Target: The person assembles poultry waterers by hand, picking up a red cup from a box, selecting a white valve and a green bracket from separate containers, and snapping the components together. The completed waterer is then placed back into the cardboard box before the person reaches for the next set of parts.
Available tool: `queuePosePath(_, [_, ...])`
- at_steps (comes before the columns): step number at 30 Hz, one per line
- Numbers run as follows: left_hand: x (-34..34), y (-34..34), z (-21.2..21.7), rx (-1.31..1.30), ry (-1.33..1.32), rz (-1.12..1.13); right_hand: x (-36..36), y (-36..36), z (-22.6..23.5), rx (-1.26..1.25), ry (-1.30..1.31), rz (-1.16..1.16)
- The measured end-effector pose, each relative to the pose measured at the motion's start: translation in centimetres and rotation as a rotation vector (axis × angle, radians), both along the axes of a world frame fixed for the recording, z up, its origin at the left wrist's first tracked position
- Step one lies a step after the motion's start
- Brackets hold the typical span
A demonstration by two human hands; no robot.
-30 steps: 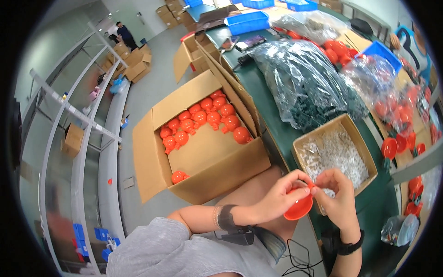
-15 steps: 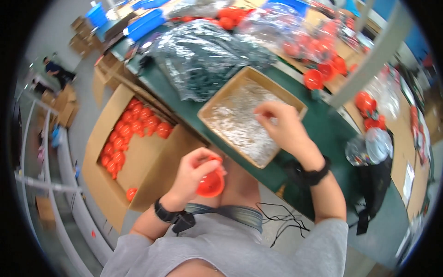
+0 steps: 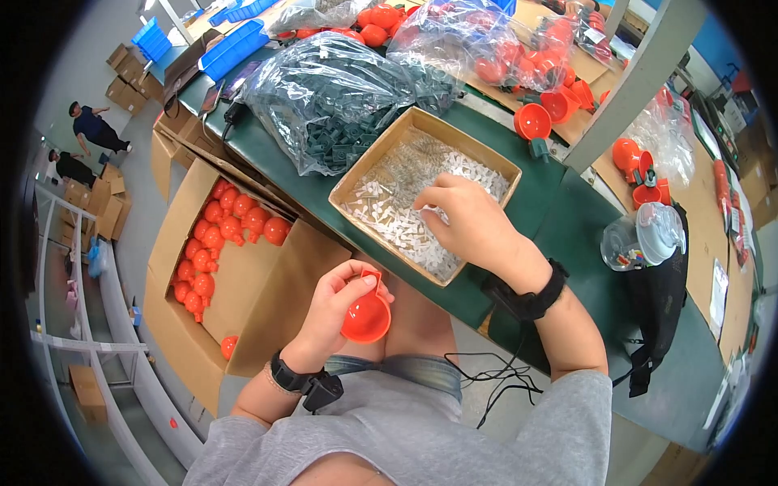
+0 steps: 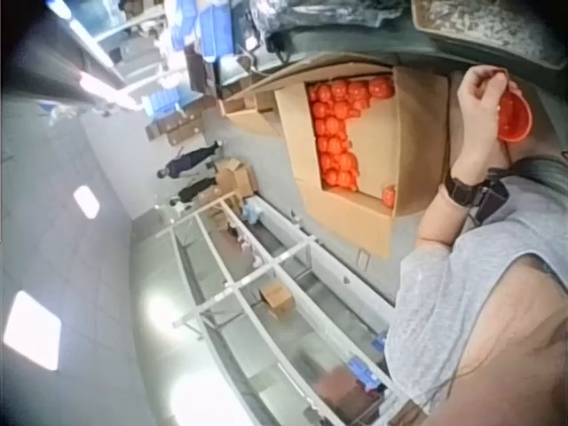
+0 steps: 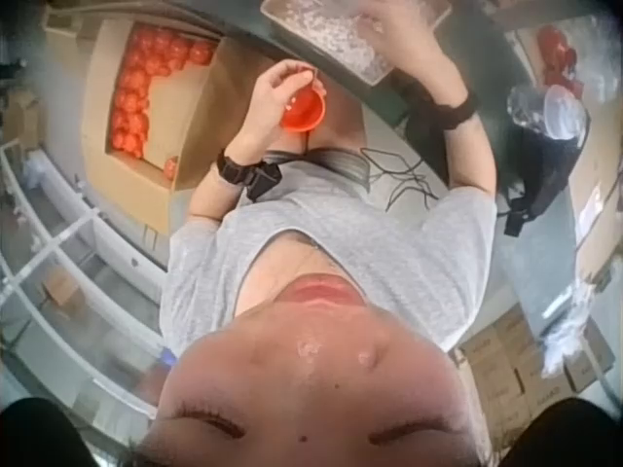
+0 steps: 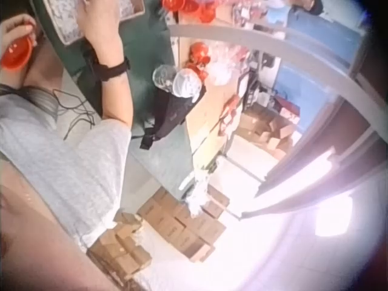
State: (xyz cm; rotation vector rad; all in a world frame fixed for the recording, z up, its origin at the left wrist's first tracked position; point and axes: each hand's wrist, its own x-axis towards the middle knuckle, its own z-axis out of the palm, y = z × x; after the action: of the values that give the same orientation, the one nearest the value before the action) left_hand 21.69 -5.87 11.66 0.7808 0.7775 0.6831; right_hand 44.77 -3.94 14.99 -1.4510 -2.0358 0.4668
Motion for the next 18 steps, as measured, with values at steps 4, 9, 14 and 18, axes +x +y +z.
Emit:
queuePosePath(4, [0.0, 0.0, -0.1, 0.002, 0.014, -0.015, 0.1, -0.2, -0.2, -0.008, -0.071, 0.051])
queuePosePath(9, [-0.2, 0.0, -0.3, 0.034, 0.015, -0.086, 0.4, 0.0, -0.2, -0.048, 0.033, -0.023])
queuePosePath(14, [0.1, -0.2, 0.4, 0.003, -0.01, -0.141, 0.8, 0.0, 1.4, -0.038, 0.233, -0.059])
queuePosePath(18, [0.5, -0.5, 0.4, -0.029, -0.038, -0.152, 1.6, 0.3, 1.6, -0.039, 0.35, -0.141])
